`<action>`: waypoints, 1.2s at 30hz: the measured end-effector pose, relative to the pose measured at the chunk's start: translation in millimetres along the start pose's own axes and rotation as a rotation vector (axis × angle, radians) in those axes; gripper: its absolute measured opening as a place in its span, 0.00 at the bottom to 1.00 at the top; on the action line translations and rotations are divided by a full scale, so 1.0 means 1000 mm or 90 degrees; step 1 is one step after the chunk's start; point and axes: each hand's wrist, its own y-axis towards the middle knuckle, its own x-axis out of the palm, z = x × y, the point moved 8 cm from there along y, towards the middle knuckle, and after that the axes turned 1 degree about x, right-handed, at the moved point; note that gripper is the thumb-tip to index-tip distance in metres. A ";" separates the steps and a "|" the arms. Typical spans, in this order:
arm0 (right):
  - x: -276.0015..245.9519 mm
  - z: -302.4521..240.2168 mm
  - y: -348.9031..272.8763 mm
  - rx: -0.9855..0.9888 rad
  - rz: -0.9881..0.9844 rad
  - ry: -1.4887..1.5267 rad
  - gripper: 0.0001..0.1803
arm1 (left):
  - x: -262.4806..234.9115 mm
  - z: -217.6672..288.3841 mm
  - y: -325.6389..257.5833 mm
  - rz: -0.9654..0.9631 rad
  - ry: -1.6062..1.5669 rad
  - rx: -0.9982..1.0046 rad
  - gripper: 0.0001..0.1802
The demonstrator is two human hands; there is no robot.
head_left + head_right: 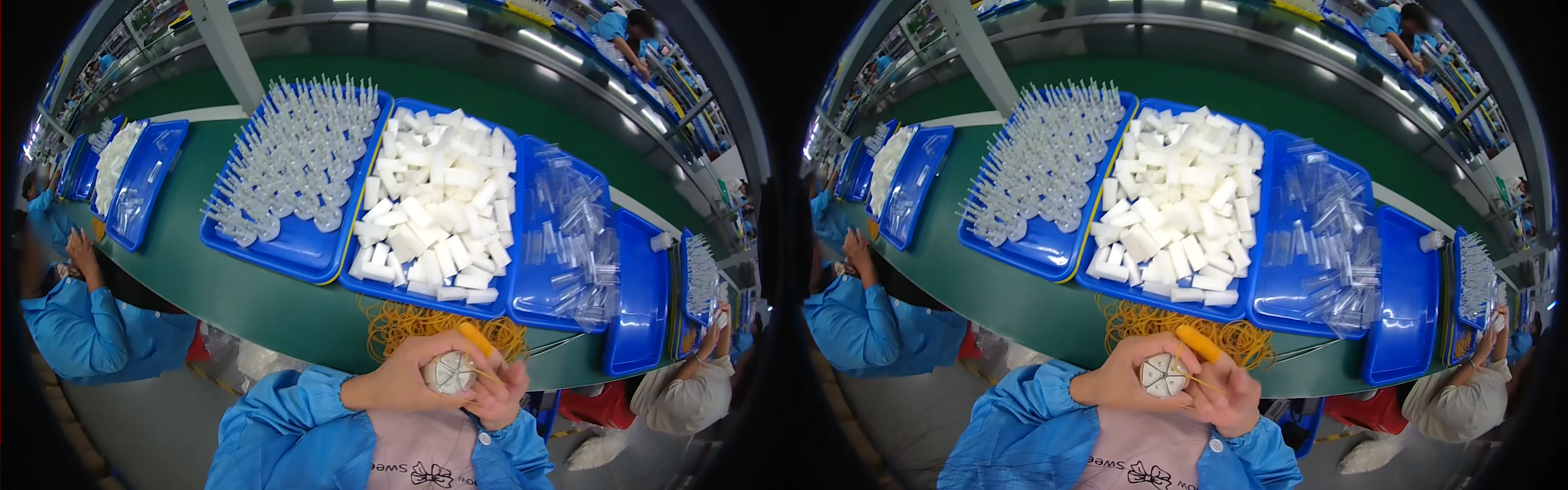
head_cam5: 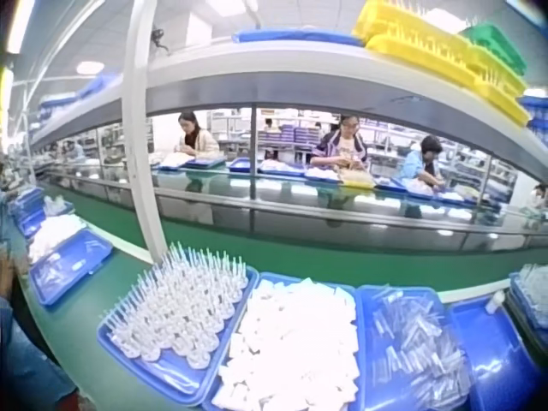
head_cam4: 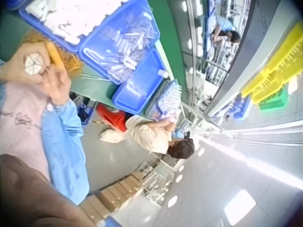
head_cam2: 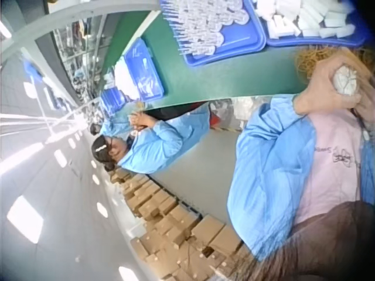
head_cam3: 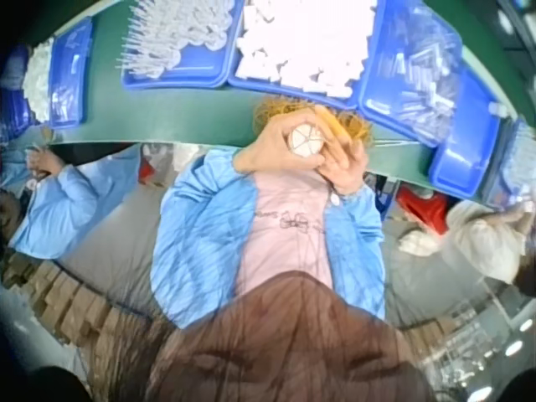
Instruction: The person assembles small white plastic components by inserting them into clear plastic tubes. They then secure the assembled units with yellow rubber bands and place them into a blue tray. The process is repeated continuously with multiple units.
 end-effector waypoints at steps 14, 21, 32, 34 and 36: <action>0.026 -0.008 0.002 0.055 0.168 -0.398 0.27 | -0.011 -0.016 -0.006 0.139 0.063 -0.089 0.25; 0.027 -0.014 -0.008 0.063 0.102 -0.392 0.19 | -0.001 -0.004 -0.006 0.064 0.162 -0.020 0.33; 0.064 -0.050 0.000 -0.352 0.005 -0.304 0.23 | 0.009 -0.019 -0.013 -0.046 -0.659 -0.175 0.24; 0.060 -0.052 -0.007 -0.348 0.012 -0.357 0.21 | 0.009 -0.024 -0.013 -0.046 -0.730 -0.178 0.26; 0.062 -0.054 -0.020 -0.347 0.047 -0.597 0.16 | 0.011 -0.027 -0.012 -0.046 -0.773 -0.190 0.27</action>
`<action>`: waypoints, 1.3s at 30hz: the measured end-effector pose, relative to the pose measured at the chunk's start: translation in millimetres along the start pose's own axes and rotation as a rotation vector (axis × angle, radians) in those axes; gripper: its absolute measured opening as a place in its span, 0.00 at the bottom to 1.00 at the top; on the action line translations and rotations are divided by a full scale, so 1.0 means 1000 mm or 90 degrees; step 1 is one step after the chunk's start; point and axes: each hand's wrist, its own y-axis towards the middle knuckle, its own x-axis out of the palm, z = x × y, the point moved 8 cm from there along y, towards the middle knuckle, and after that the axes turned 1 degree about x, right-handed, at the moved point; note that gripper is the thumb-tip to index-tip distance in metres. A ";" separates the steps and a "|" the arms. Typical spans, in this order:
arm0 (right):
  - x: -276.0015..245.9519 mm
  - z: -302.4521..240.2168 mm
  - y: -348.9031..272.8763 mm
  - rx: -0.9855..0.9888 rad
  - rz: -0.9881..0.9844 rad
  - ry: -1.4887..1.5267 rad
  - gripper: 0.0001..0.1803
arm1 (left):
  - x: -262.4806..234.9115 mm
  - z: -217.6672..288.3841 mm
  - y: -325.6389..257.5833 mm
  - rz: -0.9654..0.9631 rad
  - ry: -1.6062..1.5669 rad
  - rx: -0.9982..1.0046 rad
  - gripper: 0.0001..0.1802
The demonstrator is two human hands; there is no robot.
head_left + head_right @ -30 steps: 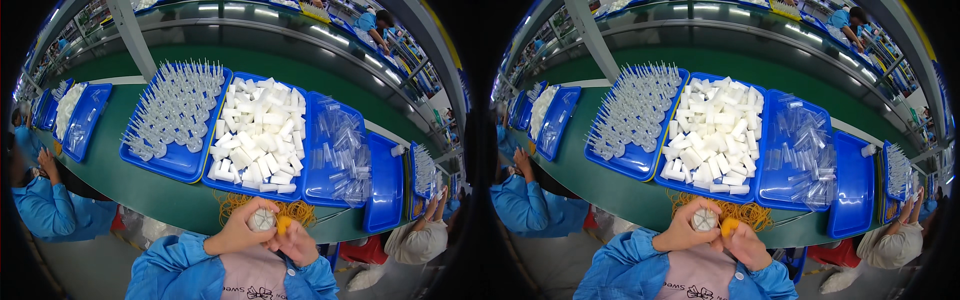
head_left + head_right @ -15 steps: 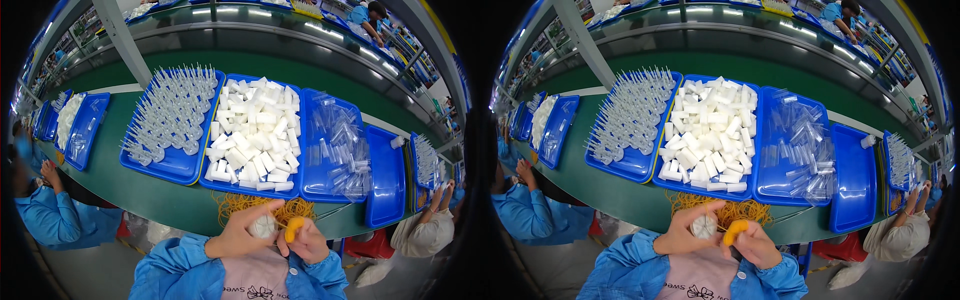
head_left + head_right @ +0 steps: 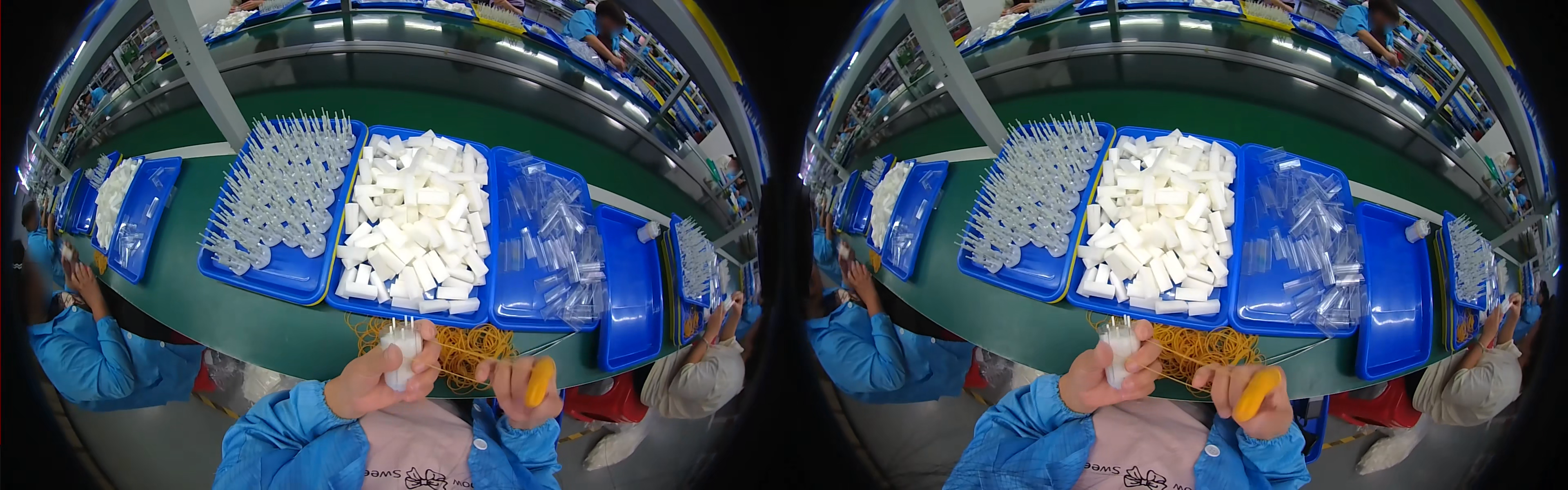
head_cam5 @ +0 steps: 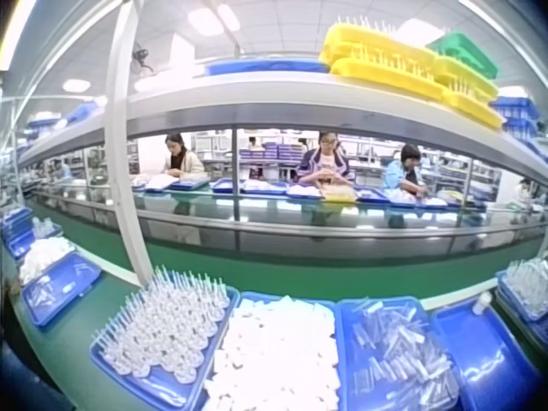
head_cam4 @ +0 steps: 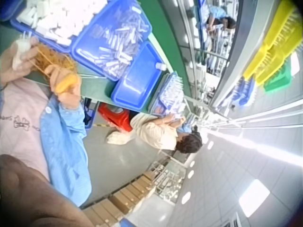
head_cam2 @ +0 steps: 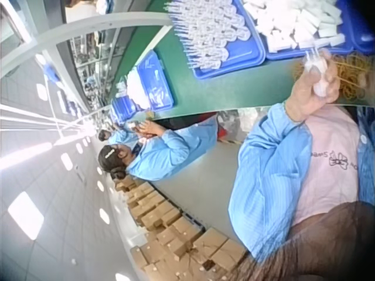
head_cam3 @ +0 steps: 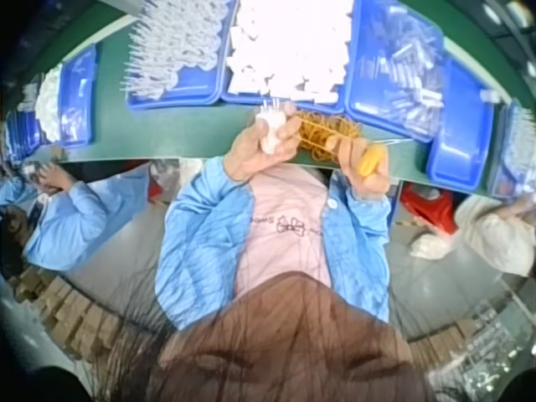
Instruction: The person assembles small white plastic components by inserting them into clear plastic tubes. They then secure the assembled units with yellow rubber bands and place them into a blue tray. The process is repeated continuously with multiple units.
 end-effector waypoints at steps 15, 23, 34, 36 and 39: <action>0.017 -0.051 0.025 -0.257 0.226 -0.276 0.22 | 0.013 0.011 0.001 0.056 0.440 0.055 0.24; -0.016 0.005 0.023 0.037 0.098 0.387 0.30 | 0.015 0.017 0.000 0.032 0.506 0.170 0.24; -0.024 0.051 0.030 0.174 0.248 0.543 0.20 | 0.008 0.011 0.005 0.125 0.515 0.124 0.22; -0.024 0.049 0.027 0.173 0.386 0.560 0.21 | 0.003 0.011 0.005 0.144 0.512 0.118 0.23; -0.028 0.041 0.025 0.130 0.282 0.532 0.22 | 0.002 0.011 0.004 0.147 0.509 0.113 0.22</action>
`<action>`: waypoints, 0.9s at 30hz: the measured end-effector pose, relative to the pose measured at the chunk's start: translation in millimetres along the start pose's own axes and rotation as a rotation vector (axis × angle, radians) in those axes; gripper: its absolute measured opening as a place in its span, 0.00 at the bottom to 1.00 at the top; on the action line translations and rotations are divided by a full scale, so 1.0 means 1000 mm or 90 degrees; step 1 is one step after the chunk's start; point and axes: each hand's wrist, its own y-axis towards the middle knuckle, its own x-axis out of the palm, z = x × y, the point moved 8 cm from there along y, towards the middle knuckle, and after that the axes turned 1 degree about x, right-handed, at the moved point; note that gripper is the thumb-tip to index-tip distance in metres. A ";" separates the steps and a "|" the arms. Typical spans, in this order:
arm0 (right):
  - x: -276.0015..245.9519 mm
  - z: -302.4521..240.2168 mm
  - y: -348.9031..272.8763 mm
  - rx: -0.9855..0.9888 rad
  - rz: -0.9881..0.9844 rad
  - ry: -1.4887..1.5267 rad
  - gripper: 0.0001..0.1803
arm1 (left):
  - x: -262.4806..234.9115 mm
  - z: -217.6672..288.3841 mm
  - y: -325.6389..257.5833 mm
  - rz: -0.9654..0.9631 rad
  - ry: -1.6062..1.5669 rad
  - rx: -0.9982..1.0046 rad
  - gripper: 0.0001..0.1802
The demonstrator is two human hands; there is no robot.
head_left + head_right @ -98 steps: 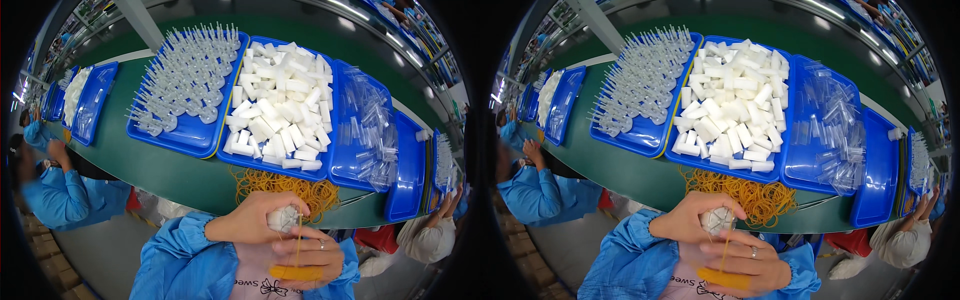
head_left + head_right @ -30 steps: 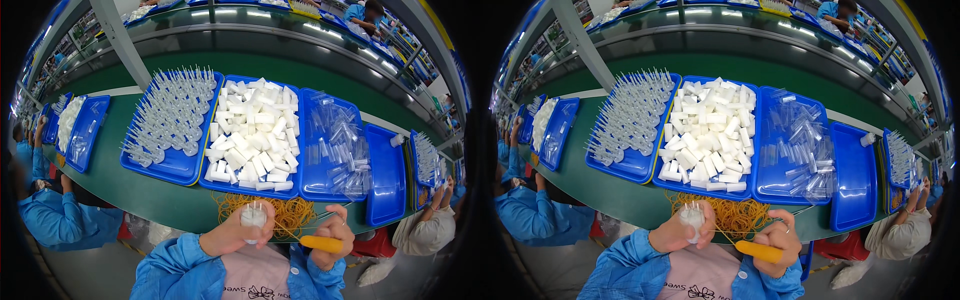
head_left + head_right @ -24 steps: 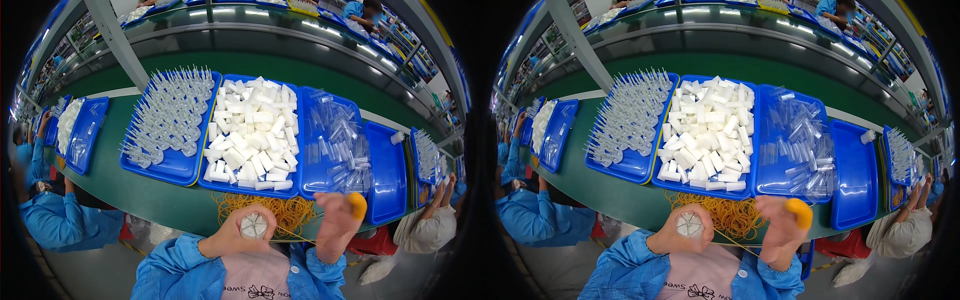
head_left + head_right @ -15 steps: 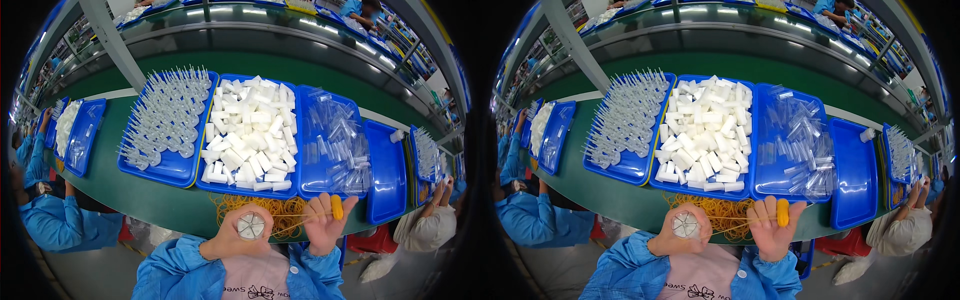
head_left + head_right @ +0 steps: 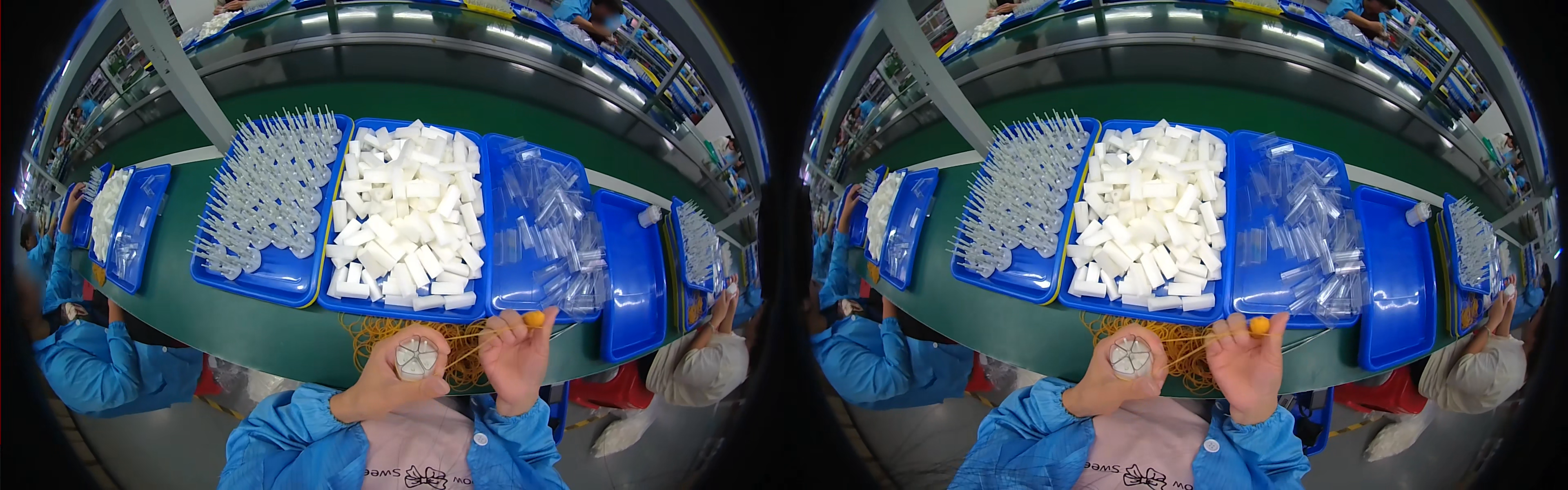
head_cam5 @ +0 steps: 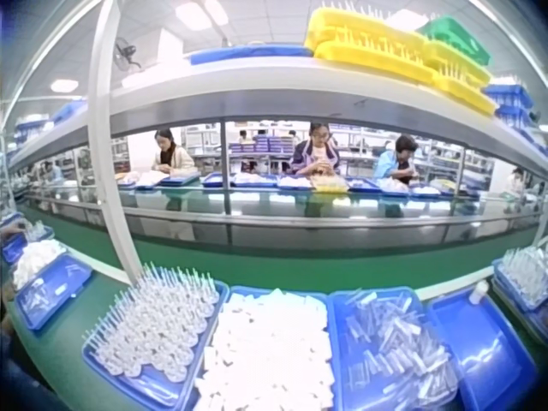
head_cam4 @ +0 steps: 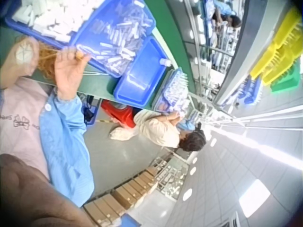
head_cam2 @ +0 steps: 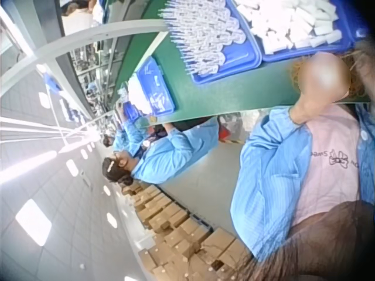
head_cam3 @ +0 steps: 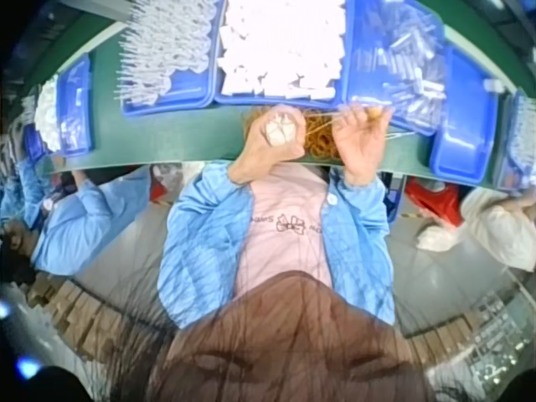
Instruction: The person assembles small white plastic components by inserting them into clear plastic tubes. They then secure the assembled units with yellow rubber bands and place them into a blue tray. The process is repeated continuously with multiple units.
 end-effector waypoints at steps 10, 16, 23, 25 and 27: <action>0.013 -0.014 -0.010 -0.015 -0.088 0.051 0.34 | 0.001 -0.006 0.004 0.011 0.001 -0.018 0.23; 0.030 -0.002 -0.014 -0.153 -0.081 -0.398 0.47 | -0.005 -0.003 0.006 0.072 -0.001 -0.012 0.36; 0.030 0.015 -0.029 -0.225 -0.260 -0.729 0.55 | -0.008 0.016 0.006 0.013 0.281 0.047 0.45; 0.031 0.020 -0.029 -0.209 -0.287 -0.785 0.55 | -0.006 0.027 0.004 0.038 0.444 0.115 0.48; 0.034 0.028 -0.029 -0.190 -0.310 -0.847 0.54 | -0.003 0.031 0.001 0.057 0.561 0.152 0.48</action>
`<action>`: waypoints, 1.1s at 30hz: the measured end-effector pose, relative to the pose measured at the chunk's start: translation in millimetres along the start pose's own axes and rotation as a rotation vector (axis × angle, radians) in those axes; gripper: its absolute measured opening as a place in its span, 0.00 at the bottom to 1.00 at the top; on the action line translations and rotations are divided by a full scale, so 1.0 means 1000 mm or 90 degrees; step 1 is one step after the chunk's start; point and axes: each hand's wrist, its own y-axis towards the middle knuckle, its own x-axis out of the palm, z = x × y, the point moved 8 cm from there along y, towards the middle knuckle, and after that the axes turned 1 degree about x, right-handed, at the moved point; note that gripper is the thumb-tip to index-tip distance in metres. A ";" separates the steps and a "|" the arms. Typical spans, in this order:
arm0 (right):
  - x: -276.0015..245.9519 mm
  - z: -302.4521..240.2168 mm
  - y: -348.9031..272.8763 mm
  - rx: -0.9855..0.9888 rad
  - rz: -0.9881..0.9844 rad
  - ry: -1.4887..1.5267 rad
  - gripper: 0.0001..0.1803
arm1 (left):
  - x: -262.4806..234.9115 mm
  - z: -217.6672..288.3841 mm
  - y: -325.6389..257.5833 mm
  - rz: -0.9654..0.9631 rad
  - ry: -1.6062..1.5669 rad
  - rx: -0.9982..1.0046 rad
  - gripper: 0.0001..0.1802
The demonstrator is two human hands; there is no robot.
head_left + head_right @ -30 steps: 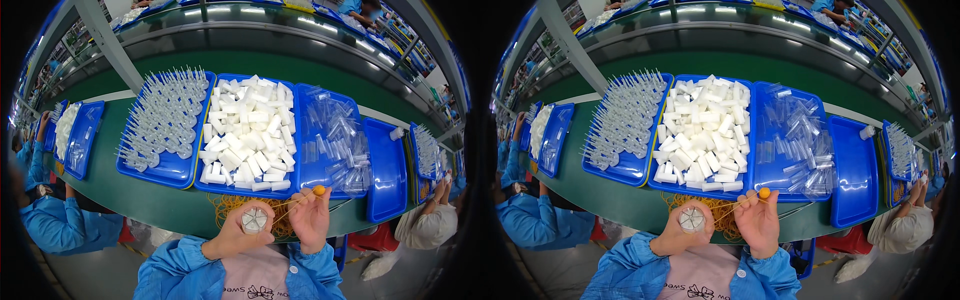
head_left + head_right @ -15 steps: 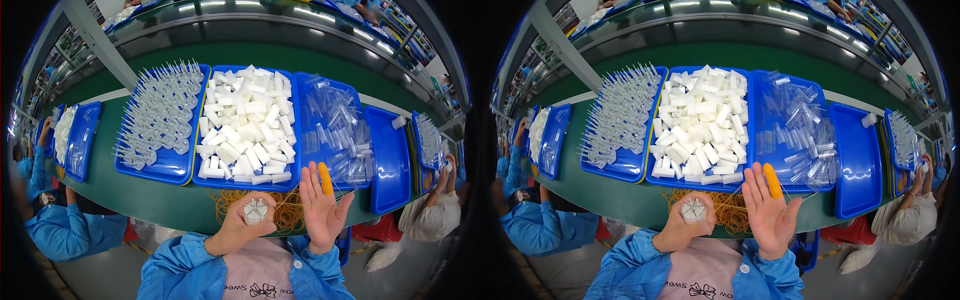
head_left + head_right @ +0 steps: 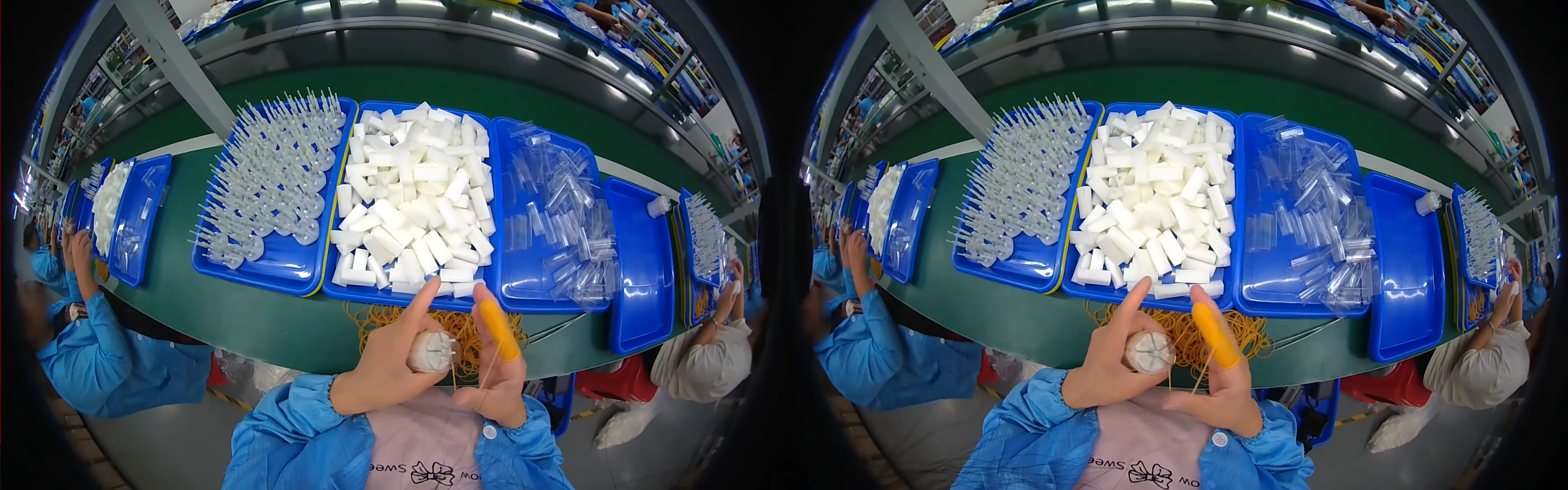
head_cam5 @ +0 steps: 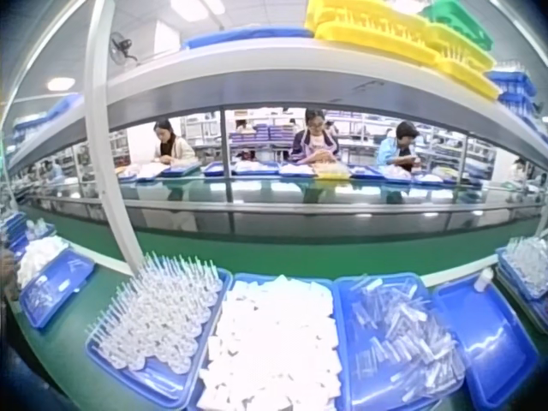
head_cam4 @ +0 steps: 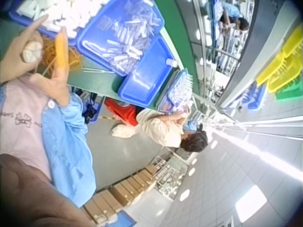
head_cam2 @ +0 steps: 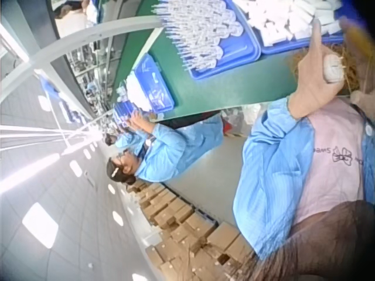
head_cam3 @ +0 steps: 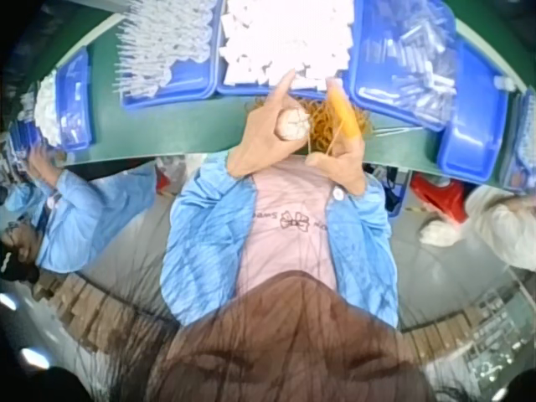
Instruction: The person assembles small white plastic components by inserting them into clear plastic tubes. They then secure the assembled units with yellow rubber bands and place them into a blue tray. The process is repeated continuously with multiple units.
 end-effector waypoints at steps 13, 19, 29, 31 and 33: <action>0.015 -0.019 0.012 0.033 -0.111 -0.263 0.30 | 0.022 0.013 -0.005 -0.107 0.071 0.079 0.48; -0.012 -0.019 0.010 0.061 -0.045 0.048 0.27 | 0.018 0.000 0.003 -0.139 -0.521 -0.125 0.42; -0.018 -0.010 0.007 0.112 0.047 0.054 0.20 | 0.030 -0.014 0.003 -0.154 -0.983 -0.239 0.35; -0.021 -0.008 0.006 0.106 0.066 0.028 0.18 | 0.025 -0.014 0.003 -0.122 -0.973 -0.238 0.37; -0.032 -0.017 0.005 0.074 0.094 -0.072 0.16 | 0.021 -0.019 0.000 -0.116 -0.940 -0.238 0.39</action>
